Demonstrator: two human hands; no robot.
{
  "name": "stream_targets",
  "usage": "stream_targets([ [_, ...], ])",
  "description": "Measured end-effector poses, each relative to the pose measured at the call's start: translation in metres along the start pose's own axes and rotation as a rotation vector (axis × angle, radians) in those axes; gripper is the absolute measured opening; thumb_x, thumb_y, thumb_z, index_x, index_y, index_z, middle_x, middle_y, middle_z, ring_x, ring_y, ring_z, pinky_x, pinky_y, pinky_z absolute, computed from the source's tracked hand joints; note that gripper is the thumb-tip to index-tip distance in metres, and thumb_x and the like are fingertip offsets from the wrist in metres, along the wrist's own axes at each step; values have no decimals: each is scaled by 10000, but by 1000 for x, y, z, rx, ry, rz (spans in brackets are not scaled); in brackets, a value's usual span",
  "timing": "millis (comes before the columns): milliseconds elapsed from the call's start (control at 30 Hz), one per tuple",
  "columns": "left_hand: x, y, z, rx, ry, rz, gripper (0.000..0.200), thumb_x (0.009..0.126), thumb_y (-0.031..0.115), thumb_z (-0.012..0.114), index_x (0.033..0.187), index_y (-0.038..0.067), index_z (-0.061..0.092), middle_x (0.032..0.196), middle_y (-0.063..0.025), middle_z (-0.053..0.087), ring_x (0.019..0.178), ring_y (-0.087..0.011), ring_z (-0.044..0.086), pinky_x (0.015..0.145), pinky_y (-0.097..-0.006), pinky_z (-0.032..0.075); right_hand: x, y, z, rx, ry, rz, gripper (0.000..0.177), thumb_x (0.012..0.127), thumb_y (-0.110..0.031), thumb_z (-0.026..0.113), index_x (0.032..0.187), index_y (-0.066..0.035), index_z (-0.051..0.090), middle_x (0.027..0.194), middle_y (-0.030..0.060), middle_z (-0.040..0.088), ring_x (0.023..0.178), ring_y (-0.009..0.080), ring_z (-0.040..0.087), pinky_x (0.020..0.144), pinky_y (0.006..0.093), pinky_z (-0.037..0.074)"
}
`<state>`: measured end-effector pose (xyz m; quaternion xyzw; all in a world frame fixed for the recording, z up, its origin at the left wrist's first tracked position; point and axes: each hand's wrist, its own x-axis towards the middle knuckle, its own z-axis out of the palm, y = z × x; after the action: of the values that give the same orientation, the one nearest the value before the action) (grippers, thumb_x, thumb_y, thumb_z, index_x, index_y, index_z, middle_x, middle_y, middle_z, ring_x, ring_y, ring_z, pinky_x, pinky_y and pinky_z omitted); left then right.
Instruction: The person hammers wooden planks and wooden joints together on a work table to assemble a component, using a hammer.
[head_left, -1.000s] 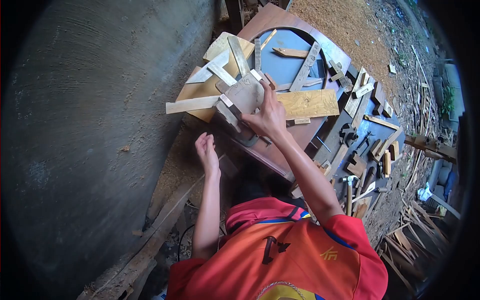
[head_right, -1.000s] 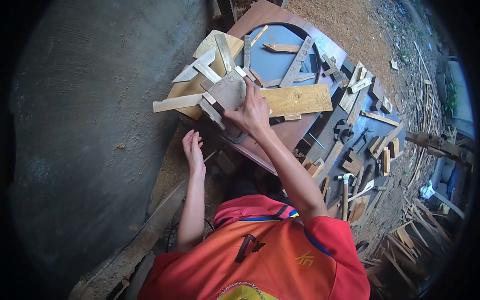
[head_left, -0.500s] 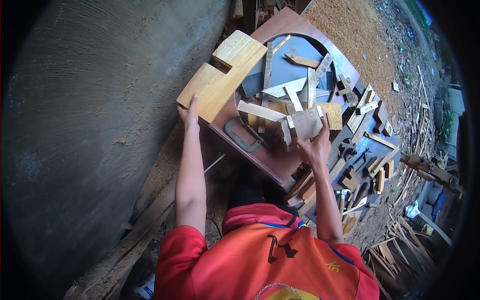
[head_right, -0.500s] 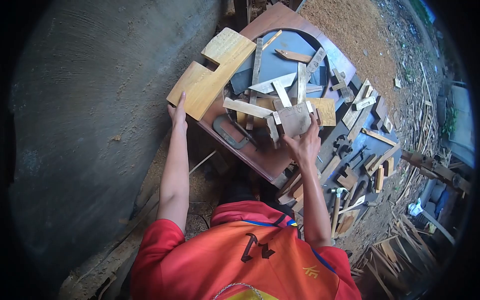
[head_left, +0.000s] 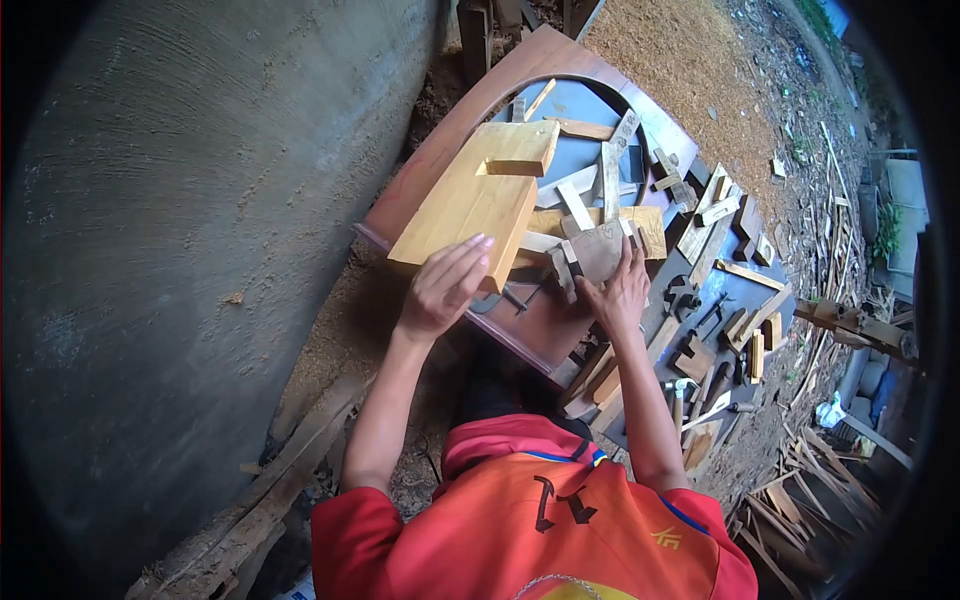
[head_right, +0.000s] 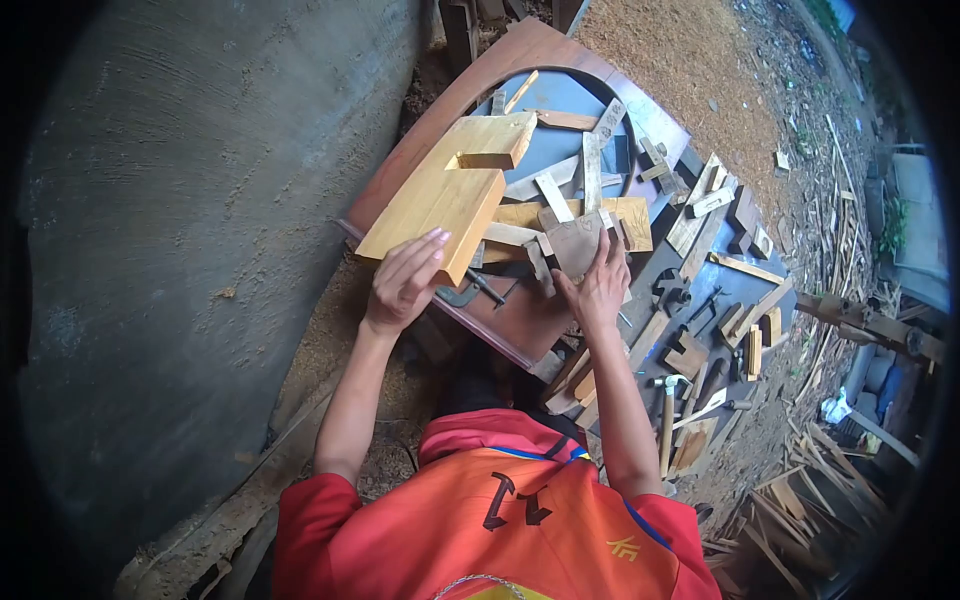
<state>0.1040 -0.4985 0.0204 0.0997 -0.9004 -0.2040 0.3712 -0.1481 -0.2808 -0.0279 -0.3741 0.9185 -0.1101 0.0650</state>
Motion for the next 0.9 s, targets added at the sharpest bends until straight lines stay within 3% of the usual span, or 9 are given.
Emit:
stream_targets([
  [133, -11, 10, 6, 47, -85, 72, 302, 955, 37, 669, 1237, 70, 568, 1325, -119, 706, 1229, -288, 695, 1014, -401, 570, -1, 10, 7, 5, -10, 22, 1028, 809, -429, 824, 1602, -35, 301, 1536, 346, 406, 1409, 480, 444, 1174, 552, 338],
  [300, -24, 11, 11, 48, -92, 77, 266, 967, 51, 669, 1209, 72, 562, 1320, -115, 710, 1214, -287, 702, 1016, -398, 568, -4, 18, 9, 37, -71, 20, 1045, 789, -405, 840, 1599, -39, 291, 1525, 336, 416, 1417, 478, 438, 1172, 552, 347],
  [400, -31, 12, 14, 6, -97, 50, 398, 896, -39, 668, 1262, 82, 569, 1334, -111, 708, 1227, -306, 694, 1036, -416, 558, -5, 16, 9, 31, -92, 42, 1066, 767, -391, 862, 1597, -46, 289, 1525, 333, 414, 1425, 481, 429, 1176, 550, 350],
  [600, -44, 10, 21, -14, -84, 37, 404, 885, -38, 684, 1253, 84, 571, 1341, -104, 706, 1227, -305, 694, 1035, -411, 558, -2, 10, 10, 38, -121, 78, 1130, 716, -344, 912, 1604, -67, 270, 1542, 350, 380, 1435, 505, 404, 1189, 549, 346],
  [800, -53, 7, 22, 3, -49, -16, 508, 801, -51, 784, 1243, 87, 573, 1347, -114, 704, 1234, -310, 690, 1039, -418, 556, -2, 14, 21, 36, -99, 62, 1174, 683, -304, 939, 1611, -87, 254, 1539, 356, 372, 1430, 516, 399, 1178, 547, 372],
  [900, -55, -3, 14, -97, 221, -351, 547, 823, 0, 844, 1291, 58, 567, 1317, -131, 704, 1201, -283, 696, 1032, -398, 546, 1, 15, 22, 46, -105, 46, 1190, 678, -300, 942, 1616, -88, 241, 1533, 362, 371, 1420, 520, 404, 1175, 540, 378],
])
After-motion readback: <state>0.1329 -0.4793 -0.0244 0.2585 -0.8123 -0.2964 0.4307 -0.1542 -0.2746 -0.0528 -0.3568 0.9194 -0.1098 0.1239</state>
